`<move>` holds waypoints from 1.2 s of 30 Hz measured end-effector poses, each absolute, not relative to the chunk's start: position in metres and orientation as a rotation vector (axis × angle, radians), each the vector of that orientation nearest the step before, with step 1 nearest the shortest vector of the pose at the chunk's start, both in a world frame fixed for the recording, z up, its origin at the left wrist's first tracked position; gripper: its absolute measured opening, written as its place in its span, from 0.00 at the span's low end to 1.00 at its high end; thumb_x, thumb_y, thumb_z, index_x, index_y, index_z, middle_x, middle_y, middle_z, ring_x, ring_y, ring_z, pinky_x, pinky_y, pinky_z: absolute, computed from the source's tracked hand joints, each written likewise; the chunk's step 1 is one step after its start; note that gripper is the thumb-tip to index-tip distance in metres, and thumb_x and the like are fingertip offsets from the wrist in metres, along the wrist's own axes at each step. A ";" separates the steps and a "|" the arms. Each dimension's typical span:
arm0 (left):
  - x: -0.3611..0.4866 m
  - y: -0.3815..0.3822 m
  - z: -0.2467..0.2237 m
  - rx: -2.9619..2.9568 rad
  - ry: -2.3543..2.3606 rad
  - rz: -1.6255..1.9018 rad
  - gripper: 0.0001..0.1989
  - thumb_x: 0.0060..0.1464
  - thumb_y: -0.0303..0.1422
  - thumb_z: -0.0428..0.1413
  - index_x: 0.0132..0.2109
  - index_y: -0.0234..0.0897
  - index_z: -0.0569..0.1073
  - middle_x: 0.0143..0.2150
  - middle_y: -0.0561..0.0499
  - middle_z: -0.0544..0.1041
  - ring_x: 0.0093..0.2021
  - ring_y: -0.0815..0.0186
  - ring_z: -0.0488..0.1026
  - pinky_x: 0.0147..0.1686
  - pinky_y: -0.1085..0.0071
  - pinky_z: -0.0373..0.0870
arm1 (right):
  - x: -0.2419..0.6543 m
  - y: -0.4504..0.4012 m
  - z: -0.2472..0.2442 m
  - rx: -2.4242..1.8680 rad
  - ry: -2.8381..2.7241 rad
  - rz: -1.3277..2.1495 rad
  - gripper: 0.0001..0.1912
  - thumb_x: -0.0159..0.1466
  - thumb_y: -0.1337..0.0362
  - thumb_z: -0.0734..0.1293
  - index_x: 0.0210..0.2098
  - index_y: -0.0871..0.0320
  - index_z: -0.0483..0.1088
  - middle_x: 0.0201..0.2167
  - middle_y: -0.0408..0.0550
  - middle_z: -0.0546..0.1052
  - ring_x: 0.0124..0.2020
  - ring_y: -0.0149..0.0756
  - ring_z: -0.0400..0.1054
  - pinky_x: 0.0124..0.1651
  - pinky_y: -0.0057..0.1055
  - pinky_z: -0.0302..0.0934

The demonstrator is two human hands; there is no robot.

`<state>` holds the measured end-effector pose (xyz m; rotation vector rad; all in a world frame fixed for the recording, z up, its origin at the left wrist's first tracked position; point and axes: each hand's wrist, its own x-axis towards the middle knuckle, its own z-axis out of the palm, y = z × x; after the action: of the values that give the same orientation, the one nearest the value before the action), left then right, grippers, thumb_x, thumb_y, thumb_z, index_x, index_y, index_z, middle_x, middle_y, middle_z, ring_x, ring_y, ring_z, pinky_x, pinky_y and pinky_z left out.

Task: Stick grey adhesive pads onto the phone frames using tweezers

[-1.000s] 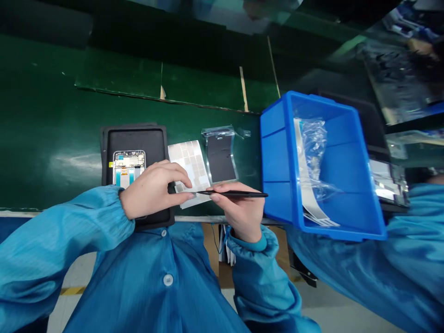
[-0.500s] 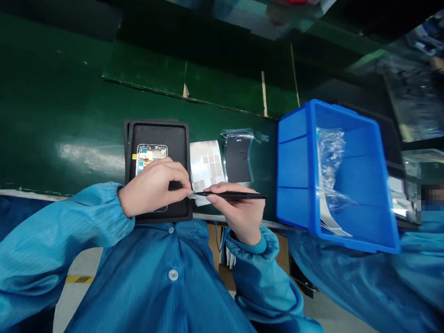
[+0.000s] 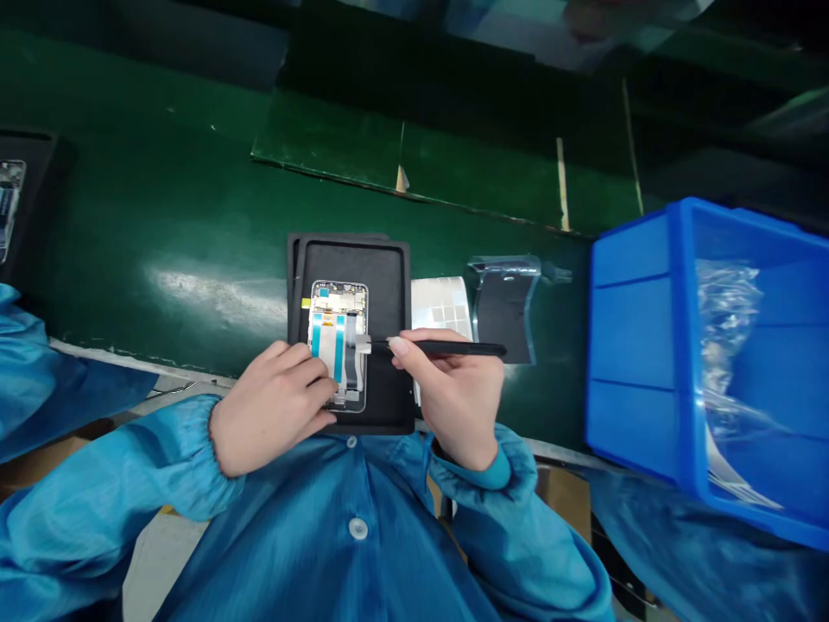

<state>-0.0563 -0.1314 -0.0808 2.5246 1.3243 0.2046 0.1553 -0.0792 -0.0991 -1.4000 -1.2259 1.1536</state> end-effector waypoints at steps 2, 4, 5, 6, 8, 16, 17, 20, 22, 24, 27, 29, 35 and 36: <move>-0.052 -0.132 -0.083 2.523 1.335 0.226 0.08 0.58 0.36 0.62 0.41 0.36 0.78 0.37 0.48 0.77 0.40 0.58 0.70 0.38 0.61 0.62 | 0.142 -0.073 -0.098 -1.438 -1.240 1.151 0.08 0.55 0.61 0.78 0.31 0.56 0.80 0.28 0.46 0.83 0.27 0.38 0.78 0.32 0.33 0.76; -0.047 -0.133 -0.085 2.520 1.365 0.281 0.07 0.58 0.35 0.61 0.40 0.36 0.78 0.35 0.48 0.77 0.39 0.58 0.70 0.38 0.61 0.62 | 0.132 -0.067 -0.099 -1.460 -1.256 1.161 0.08 0.54 0.60 0.78 0.31 0.56 0.80 0.28 0.47 0.83 0.27 0.39 0.78 0.32 0.33 0.76; -0.044 -0.133 -0.087 2.517 1.385 0.318 0.06 0.59 0.34 0.60 0.40 0.35 0.78 0.35 0.48 0.77 0.38 0.58 0.70 0.37 0.61 0.62 | 0.128 -0.065 -0.099 -1.472 -1.268 1.167 0.09 0.54 0.60 0.78 0.31 0.57 0.79 0.28 0.47 0.83 0.27 0.39 0.78 0.32 0.33 0.76; -0.042 -0.134 -0.088 2.512 1.401 0.353 0.06 0.59 0.34 0.60 0.39 0.35 0.78 0.34 0.48 0.77 0.38 0.58 0.70 0.37 0.61 0.62 | 0.126 -0.063 -0.100 -1.484 -1.286 1.173 0.09 0.55 0.60 0.78 0.31 0.57 0.79 0.28 0.47 0.83 0.28 0.39 0.78 0.31 0.33 0.76; -0.039 -0.135 -0.090 2.492 1.412 0.411 0.06 0.59 0.34 0.59 0.39 0.35 0.78 0.34 0.48 0.76 0.38 0.58 0.69 0.36 0.61 0.62 | 0.122 -0.060 -0.103 -1.497 -1.326 1.175 0.09 0.55 0.59 0.78 0.31 0.58 0.79 0.28 0.47 0.83 0.28 0.39 0.79 0.30 0.32 0.76; -0.068 -0.126 -0.101 2.315 1.717 0.676 0.12 0.64 0.35 0.54 0.50 0.35 0.75 0.40 0.45 0.76 0.38 0.59 0.69 0.36 0.61 0.64 | 0.115 -0.055 -0.108 -1.482 -1.355 1.226 0.08 0.56 0.61 0.77 0.31 0.58 0.79 0.28 0.47 0.83 0.29 0.39 0.79 0.32 0.32 0.76; -0.071 -0.124 -0.104 2.297 1.769 0.715 0.12 0.64 0.34 0.54 0.50 0.35 0.75 0.39 0.45 0.76 0.38 0.59 0.69 0.36 0.61 0.64 | 0.115 -0.055 -0.108 -1.484 -1.360 1.224 0.08 0.56 0.61 0.77 0.31 0.58 0.79 0.28 0.47 0.83 0.29 0.39 0.79 0.31 0.32 0.76; -0.077 -0.119 -0.112 2.283 1.843 0.776 0.12 0.63 0.33 0.54 0.51 0.35 0.75 0.38 0.45 0.75 0.38 0.59 0.69 0.36 0.62 0.66 | 0.113 -0.055 -0.107 -1.509 -1.382 1.212 0.07 0.56 0.61 0.77 0.31 0.57 0.79 0.29 0.47 0.84 0.29 0.39 0.79 0.31 0.32 0.76; -0.077 -0.117 -0.116 2.287 1.857 0.782 0.12 0.63 0.32 0.54 0.51 0.35 0.75 0.38 0.45 0.75 0.38 0.59 0.69 0.36 0.62 0.66 | 0.113 -0.055 -0.107 -1.524 -1.385 1.211 0.07 0.55 0.61 0.77 0.30 0.57 0.79 0.29 0.46 0.84 0.29 0.39 0.79 0.32 0.32 0.76; -0.077 -0.116 -0.118 2.297 1.857 0.785 0.12 0.63 0.32 0.54 0.51 0.35 0.75 0.38 0.45 0.75 0.37 0.59 0.69 0.36 0.62 0.66 | 0.113 -0.055 -0.106 -1.526 -1.380 1.209 0.07 0.55 0.61 0.77 0.30 0.57 0.79 0.29 0.46 0.84 0.29 0.39 0.79 0.32 0.32 0.76; -0.077 -0.115 -0.119 2.308 1.849 0.782 0.12 0.62 0.32 0.55 0.50 0.34 0.75 0.37 0.46 0.75 0.37 0.59 0.69 0.36 0.62 0.66 | 0.113 -0.055 -0.107 -1.520 -1.387 1.201 0.07 0.56 0.62 0.77 0.31 0.57 0.79 0.29 0.46 0.84 0.29 0.39 0.79 0.32 0.32 0.76; -0.077 -0.114 -0.120 2.314 1.850 0.789 0.12 0.62 0.32 0.55 0.50 0.33 0.75 0.37 0.46 0.75 0.37 0.59 0.69 0.36 0.62 0.65 | 0.113 -0.055 -0.106 -1.521 -1.396 1.193 0.07 0.56 0.62 0.77 0.31 0.57 0.79 0.29 0.46 0.84 0.29 0.39 0.79 0.31 0.32 0.76; -0.077 -0.113 -0.122 2.346 1.846 0.860 0.11 0.61 0.32 0.57 0.49 0.33 0.76 0.36 0.47 0.75 0.35 0.60 0.68 0.35 0.63 0.64 | 0.112 -0.054 -0.103 -1.545 -1.398 1.203 0.08 0.56 0.60 0.77 0.31 0.58 0.79 0.29 0.47 0.84 0.29 0.38 0.79 0.32 0.32 0.75; -0.077 -0.113 -0.122 2.349 1.845 0.859 0.11 0.61 0.32 0.57 0.49 0.33 0.76 0.36 0.47 0.75 0.35 0.60 0.68 0.35 0.63 0.64 | 0.111 -0.054 -0.103 -1.544 -1.397 1.203 0.08 0.56 0.60 0.77 0.31 0.58 0.79 0.29 0.47 0.84 0.29 0.38 0.79 0.32 0.32 0.75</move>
<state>-0.0766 -0.1133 -0.1222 2.3487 1.8451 0.8591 0.1115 -0.0543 -0.1031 -1.5441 -1.3973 1.2028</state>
